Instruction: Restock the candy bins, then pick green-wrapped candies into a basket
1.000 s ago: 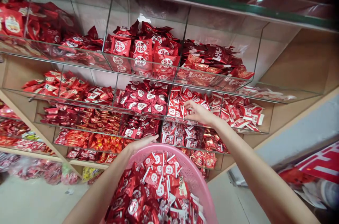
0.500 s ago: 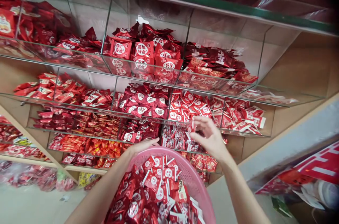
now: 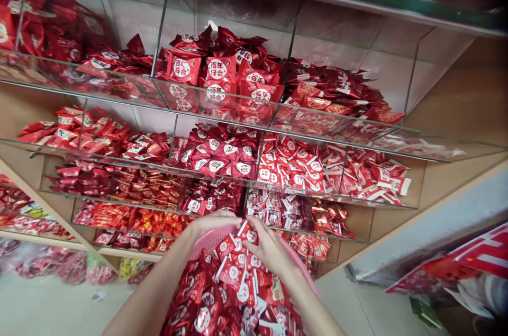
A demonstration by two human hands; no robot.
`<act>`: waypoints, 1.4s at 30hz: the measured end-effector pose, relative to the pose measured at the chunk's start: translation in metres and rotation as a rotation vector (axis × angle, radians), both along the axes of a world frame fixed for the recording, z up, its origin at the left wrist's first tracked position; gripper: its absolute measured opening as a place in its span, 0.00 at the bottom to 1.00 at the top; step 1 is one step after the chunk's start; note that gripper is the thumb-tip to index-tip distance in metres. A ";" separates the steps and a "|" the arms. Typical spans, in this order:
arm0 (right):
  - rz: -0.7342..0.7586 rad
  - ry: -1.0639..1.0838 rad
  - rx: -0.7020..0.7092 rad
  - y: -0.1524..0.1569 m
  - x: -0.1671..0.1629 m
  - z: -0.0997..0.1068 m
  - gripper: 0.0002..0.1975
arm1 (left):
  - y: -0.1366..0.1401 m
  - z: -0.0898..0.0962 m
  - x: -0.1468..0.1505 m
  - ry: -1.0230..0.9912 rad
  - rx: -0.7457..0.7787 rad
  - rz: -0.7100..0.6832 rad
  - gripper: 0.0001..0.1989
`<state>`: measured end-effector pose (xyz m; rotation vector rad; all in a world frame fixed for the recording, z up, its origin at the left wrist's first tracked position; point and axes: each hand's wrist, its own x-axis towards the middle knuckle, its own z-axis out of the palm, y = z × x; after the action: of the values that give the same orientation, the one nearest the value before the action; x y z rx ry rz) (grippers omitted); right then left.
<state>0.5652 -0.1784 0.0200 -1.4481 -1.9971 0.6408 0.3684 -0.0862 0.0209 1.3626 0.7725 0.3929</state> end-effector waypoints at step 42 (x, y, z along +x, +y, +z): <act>-0.260 0.686 -0.247 -0.001 0.022 -0.016 0.13 | -0.002 -0.012 0.005 0.054 0.001 0.096 0.23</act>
<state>0.5868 -0.1794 0.0036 -1.3449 -1.2125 1.1139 0.3733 -0.0881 0.0086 1.3446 0.8851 0.4333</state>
